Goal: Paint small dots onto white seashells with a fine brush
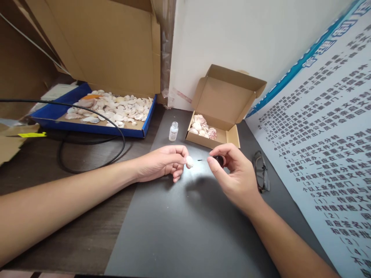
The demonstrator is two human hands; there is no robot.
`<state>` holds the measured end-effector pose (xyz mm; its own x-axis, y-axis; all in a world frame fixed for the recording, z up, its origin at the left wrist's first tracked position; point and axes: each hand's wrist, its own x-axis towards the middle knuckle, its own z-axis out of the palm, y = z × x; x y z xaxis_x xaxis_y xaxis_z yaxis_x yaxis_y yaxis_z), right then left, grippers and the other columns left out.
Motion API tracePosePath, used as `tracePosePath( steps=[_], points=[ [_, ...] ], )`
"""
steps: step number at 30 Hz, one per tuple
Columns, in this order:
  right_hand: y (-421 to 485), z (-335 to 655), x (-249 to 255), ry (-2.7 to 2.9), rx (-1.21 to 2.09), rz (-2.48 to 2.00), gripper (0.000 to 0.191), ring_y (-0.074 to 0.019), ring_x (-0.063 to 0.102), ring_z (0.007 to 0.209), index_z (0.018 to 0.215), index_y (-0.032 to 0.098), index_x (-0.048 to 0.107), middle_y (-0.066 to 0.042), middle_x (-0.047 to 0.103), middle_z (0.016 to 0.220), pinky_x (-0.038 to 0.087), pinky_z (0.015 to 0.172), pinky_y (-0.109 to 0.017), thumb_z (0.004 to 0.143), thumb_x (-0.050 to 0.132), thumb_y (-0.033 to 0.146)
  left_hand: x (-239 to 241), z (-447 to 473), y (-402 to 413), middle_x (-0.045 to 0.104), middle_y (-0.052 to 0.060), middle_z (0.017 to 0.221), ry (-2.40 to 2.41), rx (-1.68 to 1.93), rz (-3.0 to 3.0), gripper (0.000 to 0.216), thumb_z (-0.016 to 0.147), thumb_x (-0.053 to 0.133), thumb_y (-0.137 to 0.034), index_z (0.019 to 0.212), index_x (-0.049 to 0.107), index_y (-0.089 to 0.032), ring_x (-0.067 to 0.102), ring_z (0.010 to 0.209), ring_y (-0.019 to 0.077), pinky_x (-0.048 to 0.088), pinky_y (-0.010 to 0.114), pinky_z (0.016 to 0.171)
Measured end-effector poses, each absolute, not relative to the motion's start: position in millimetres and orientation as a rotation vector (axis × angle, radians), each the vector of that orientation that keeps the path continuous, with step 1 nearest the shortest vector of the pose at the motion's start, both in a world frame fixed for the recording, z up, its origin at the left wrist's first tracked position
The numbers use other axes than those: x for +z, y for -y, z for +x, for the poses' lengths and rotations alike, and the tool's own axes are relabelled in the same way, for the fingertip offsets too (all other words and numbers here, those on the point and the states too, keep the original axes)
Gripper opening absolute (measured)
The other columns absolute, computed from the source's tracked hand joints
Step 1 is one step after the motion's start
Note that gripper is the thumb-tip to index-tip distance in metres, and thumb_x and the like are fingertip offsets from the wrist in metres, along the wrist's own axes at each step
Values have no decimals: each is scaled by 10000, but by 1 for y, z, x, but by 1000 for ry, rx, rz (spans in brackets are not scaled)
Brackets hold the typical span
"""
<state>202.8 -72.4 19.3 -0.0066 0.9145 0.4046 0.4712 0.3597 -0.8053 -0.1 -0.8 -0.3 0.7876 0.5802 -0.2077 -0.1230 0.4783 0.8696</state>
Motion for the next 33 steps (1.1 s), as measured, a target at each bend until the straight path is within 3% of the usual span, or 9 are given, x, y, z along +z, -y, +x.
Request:
tracePosePath(
  steps=[12, 33],
  points=[
    [70, 203, 19, 1539, 747, -1218, 69, -100, 402, 520, 883, 231, 553, 56, 457, 649, 351, 494, -250, 910, 592, 282, 0, 0, 1, 571, -34, 596, -528, 439, 1023, 87, 818, 650, -180, 818, 565, -166, 544, 510, 94, 467, 231, 549],
    [68, 204, 18, 1545, 693, -1270, 82, -99, 390, 543, 864, 227, 555, 63, 439, 639, 337, 513, -244, 897, 623, 258, -1, 0, 0, 586, -36, 612, -520, 439, 1028, 74, 831, 639, -162, 827, 566, -157, 554, 506, 80, 484, 213, 555]
  ],
)
